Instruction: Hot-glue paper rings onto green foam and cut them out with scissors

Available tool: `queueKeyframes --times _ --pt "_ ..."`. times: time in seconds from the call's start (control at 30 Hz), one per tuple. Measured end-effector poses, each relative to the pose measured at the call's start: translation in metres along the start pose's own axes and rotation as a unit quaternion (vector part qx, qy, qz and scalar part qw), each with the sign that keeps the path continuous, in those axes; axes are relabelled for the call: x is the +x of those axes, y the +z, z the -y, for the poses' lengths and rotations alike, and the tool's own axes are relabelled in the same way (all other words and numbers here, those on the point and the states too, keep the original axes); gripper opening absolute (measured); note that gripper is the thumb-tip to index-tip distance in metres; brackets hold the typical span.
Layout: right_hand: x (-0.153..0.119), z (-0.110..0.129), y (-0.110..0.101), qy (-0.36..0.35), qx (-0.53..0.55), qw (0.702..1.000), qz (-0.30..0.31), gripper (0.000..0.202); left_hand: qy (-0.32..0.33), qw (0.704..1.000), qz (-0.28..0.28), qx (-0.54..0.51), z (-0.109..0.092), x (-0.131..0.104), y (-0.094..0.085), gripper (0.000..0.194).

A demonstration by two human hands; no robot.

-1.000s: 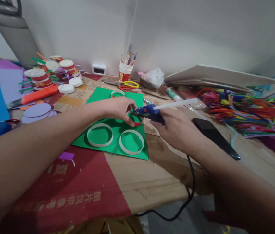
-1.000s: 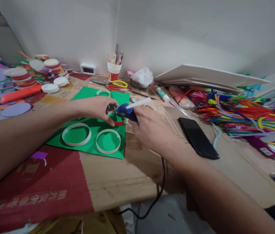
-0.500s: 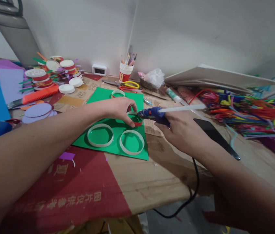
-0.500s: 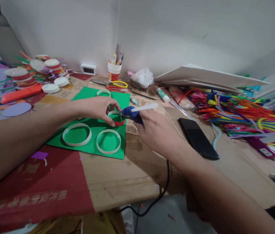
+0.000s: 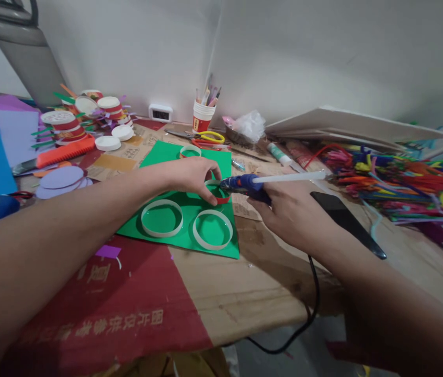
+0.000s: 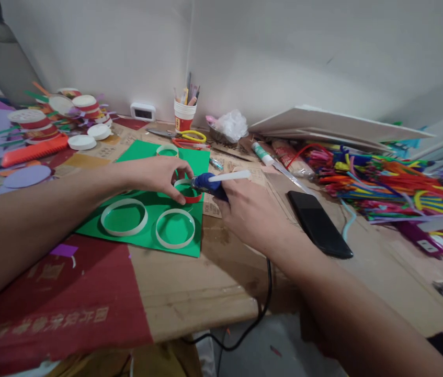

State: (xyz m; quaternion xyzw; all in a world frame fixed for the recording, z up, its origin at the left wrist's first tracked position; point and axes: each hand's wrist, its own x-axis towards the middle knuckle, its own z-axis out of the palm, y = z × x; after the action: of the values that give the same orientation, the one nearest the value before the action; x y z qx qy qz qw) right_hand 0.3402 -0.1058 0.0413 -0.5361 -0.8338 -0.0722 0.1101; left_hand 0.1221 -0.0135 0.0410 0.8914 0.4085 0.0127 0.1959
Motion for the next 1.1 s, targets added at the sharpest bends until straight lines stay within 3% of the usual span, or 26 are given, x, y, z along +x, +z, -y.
queueKeyframes --times 0.33,0.77,1.1 --pt "0.009 0.004 0.002 -0.022 0.03 0.999 -0.01 0.015 -0.017 1.0 0.003 0.002 -0.002 0.0 0.0 0.071" --pt "-0.005 -0.006 0.0 0.003 -0.006 1.0 -0.011 0.018 -0.004 1.0 0.0 0.001 -0.001 -0.001 -0.001 0.072" --pt "0.009 -0.005 -0.01 -0.033 0.026 0.999 -0.027 0.013 -0.013 1.0 -0.001 0.0 0.001 0.0 0.0 0.073"
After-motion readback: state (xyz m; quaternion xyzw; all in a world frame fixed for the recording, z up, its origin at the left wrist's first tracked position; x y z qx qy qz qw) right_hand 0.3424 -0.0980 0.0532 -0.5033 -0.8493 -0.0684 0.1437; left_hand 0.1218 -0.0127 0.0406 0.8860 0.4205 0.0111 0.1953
